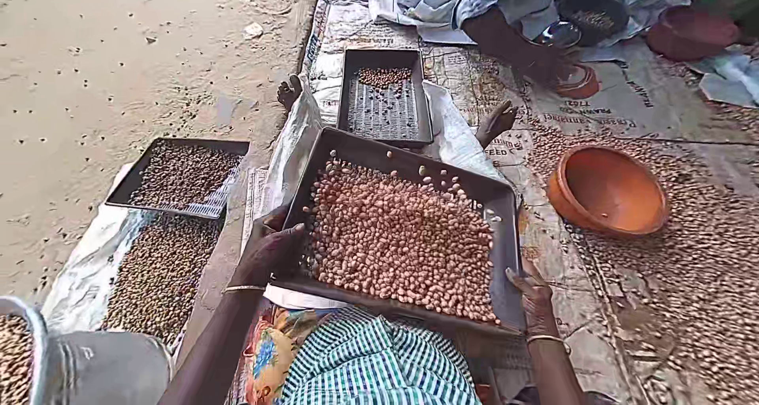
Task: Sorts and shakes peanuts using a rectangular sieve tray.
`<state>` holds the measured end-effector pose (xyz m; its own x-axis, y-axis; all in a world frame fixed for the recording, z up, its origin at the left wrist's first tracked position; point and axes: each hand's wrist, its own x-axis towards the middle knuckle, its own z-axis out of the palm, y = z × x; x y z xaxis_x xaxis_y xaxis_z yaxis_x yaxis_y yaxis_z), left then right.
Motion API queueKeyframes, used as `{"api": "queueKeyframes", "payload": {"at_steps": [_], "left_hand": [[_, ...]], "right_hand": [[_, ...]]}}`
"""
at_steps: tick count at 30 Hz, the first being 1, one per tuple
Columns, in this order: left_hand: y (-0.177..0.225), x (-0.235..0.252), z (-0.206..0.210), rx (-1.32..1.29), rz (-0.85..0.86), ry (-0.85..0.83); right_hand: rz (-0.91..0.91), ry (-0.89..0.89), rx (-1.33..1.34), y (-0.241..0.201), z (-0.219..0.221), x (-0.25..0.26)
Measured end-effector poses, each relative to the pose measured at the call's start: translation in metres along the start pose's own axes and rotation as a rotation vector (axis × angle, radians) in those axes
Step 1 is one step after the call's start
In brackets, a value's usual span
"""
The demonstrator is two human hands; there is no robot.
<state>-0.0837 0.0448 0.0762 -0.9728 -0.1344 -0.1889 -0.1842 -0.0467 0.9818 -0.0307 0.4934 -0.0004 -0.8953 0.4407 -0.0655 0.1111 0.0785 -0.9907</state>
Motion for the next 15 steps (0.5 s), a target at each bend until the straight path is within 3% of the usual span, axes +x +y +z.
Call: {"api": "queueKeyframes", "payload": {"at_steps": [2, 4, 6, 9, 12, 15], "left_hand": [[0.025, 0.043, 0.011, 0.016, -0.1, -0.001], [0.021, 0.067, -0.005, 0.087, -0.145, 0.028], [-0.01, 0.053, -0.039, 0.063, -0.119, 0.069], [-0.05, 0.005, -0.065, -0.008, 0.05, 0.086], [-0.023, -0.005, -0.023, 0.016, 0.107, 0.035], [0.027, 0.041, 0.013, 0.079, -0.119, 0.041]], "right_hand": [[0.068, -0.067, -0.084, -0.019, 0.009, 0.056], [0.039, -0.124, -0.121, -0.04, 0.031, 0.082], [-0.078, -0.124, -0.082, -0.053, 0.051, 0.064], [-0.192, -0.065, 0.018, -0.027, 0.045, -0.002], [-0.105, 0.007, 0.069, 0.003, 0.013, -0.007], [0.088, -0.059, -0.035, -0.013, 0.016, 0.064]]}}
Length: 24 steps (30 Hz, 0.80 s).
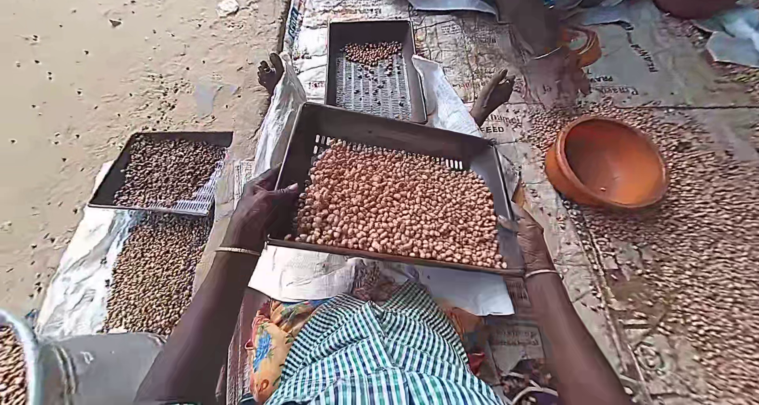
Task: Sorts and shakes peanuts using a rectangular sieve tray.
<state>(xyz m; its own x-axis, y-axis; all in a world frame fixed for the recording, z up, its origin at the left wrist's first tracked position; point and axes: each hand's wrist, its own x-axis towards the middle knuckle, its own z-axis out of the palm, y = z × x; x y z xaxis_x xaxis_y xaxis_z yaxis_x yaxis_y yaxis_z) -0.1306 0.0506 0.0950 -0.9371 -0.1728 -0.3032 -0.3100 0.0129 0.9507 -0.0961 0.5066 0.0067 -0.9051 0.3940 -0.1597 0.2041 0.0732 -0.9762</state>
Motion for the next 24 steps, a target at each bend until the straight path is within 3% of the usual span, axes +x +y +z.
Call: {"api": "queueKeyframes", "payload": {"at_steps": [3, 6, 8, 10, 14, 17, 19, 21, 24], "left_hand": [[-0.017, 0.034, -0.031, -0.001, -0.069, 0.006], [-0.078, -0.007, -0.069, -0.041, 0.054, 0.058], [-0.094, -0.038, -0.064, -0.065, 0.137, 0.075], [-0.07, -0.041, -0.037, -0.046, 0.165, 0.034], [0.009, 0.015, 0.002, 0.009, -0.033, -0.014], [-0.018, 0.031, -0.037, 0.024, -0.031, 0.034], [-0.07, 0.004, -0.064, -0.031, 0.059, 0.042], [-0.096, -0.024, -0.065, -0.062, 0.158, 0.057], [-0.054, -0.031, -0.017, -0.057, 0.149, 0.018]], "right_hand": [[-0.034, -0.06, -0.1, -0.035, 0.027, 0.024], [-0.223, -0.068, -0.035, -0.019, 0.032, -0.041], [-0.25, 0.011, 0.047, 0.008, 0.021, -0.08], [-0.187, 0.061, 0.095, 0.025, 0.001, -0.076], [0.038, -0.03, -0.051, -0.007, 0.0, 0.016], [-0.101, -0.061, -0.116, -0.041, 0.033, 0.016], [-0.231, -0.045, -0.04, -0.026, 0.035, -0.03], [-0.276, 0.014, 0.017, 0.005, 0.023, -0.068], [-0.136, 0.088, 0.054, 0.022, -0.006, -0.058]]}}
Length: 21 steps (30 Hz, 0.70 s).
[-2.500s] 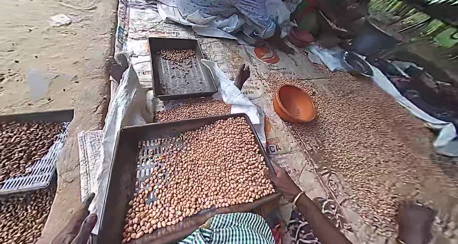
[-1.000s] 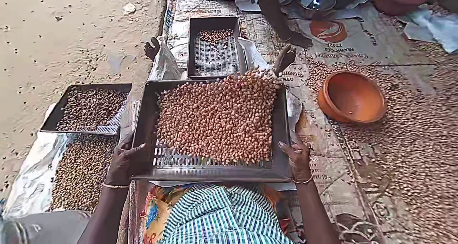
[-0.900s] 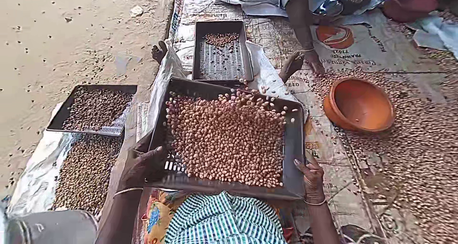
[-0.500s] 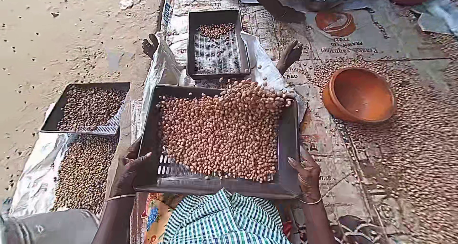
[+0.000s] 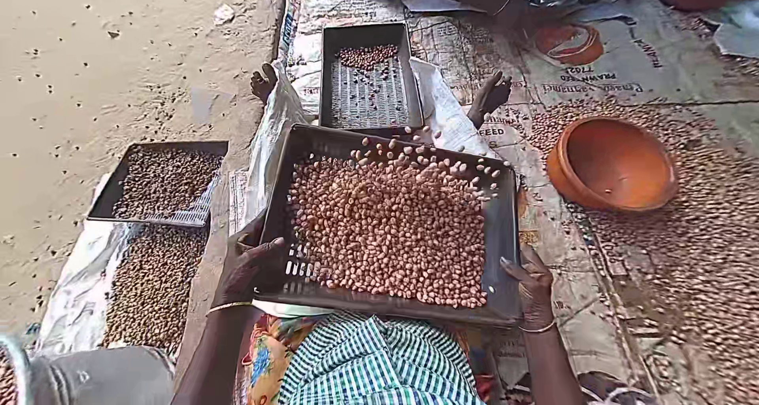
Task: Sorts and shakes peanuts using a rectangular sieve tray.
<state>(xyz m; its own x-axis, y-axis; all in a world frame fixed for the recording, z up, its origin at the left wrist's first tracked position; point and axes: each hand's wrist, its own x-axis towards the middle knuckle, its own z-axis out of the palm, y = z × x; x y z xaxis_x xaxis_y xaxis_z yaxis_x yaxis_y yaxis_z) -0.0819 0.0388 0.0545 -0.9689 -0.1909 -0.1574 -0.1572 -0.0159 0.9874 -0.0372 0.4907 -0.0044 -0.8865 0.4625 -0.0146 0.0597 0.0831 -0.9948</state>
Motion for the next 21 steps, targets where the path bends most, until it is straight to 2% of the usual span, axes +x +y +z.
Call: {"api": "queueKeyframes", "payload": {"at_steps": [3, 5, 8, 10, 11, 13, 16, 18, 19, 21], "left_hand": [[0.049, 0.048, 0.029, 0.036, -0.168, -0.025], [0.046, 0.066, 0.013, 0.081, -0.234, 0.025], [-0.012, 0.032, -0.037, 0.051, -0.123, 0.027], [-0.039, 0.003, -0.043, -0.011, -0.008, 0.043], [-0.037, -0.005, -0.033, -0.028, 0.028, 0.021], [-0.005, 0.001, 0.001, -0.023, 0.038, -0.057], [0.052, 0.044, 0.035, 0.033, -0.145, -0.076], [0.04, 0.064, 0.016, 0.12, -0.22, -0.051], [0.022, 0.063, -0.001, 0.127, -0.22, -0.03], [-0.024, 0.034, -0.031, 0.073, -0.116, 0.016]], "right_hand": [[0.155, -0.091, -0.097, -0.008, 0.004, 0.074], [0.128, -0.146, -0.15, -0.03, 0.026, 0.089], [-0.076, -0.126, -0.043, -0.034, 0.033, 0.032], [-0.112, -0.053, 0.032, -0.017, 0.021, -0.01], [-0.092, -0.008, 0.048, -0.008, 0.01, -0.019], [-0.002, 0.021, 0.024, 0.004, -0.008, -0.001], [0.159, -0.087, -0.135, -0.008, -0.003, 0.073], [0.125, -0.125, -0.174, -0.032, 0.017, 0.089], [0.056, -0.141, -0.151, -0.042, 0.025, 0.079], [-0.089, -0.129, -0.045, -0.041, 0.028, 0.033]]}}
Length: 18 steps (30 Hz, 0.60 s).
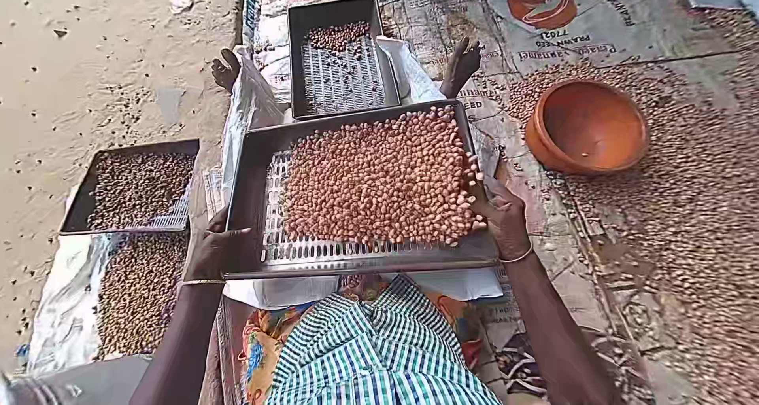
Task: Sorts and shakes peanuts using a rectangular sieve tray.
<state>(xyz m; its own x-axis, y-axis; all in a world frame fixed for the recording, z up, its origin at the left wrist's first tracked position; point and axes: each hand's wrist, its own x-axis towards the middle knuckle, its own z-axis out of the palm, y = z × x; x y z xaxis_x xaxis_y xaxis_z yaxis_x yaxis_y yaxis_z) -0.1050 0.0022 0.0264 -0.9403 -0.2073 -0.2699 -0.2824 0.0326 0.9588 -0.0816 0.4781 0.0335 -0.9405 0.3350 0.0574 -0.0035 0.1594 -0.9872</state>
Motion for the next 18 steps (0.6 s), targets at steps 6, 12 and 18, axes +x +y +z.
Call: {"api": "queueKeyframes", "payload": {"at_steps": [6, 12, 18], "left_hand": [[0.041, -0.025, 0.049, -0.067, 0.115, -0.099], [0.014, 0.001, 0.019, -0.042, 0.043, -0.042], [-0.065, -0.062, -0.017, 0.023, 0.162, 0.044]], "right_hand": [[0.137, 0.16, 0.021, 0.049, -0.037, -0.024], [-0.004, 0.044, -0.002, 0.009, -0.016, 0.014], [0.011, 0.04, 0.038, 0.024, -0.017, -0.071]]}}
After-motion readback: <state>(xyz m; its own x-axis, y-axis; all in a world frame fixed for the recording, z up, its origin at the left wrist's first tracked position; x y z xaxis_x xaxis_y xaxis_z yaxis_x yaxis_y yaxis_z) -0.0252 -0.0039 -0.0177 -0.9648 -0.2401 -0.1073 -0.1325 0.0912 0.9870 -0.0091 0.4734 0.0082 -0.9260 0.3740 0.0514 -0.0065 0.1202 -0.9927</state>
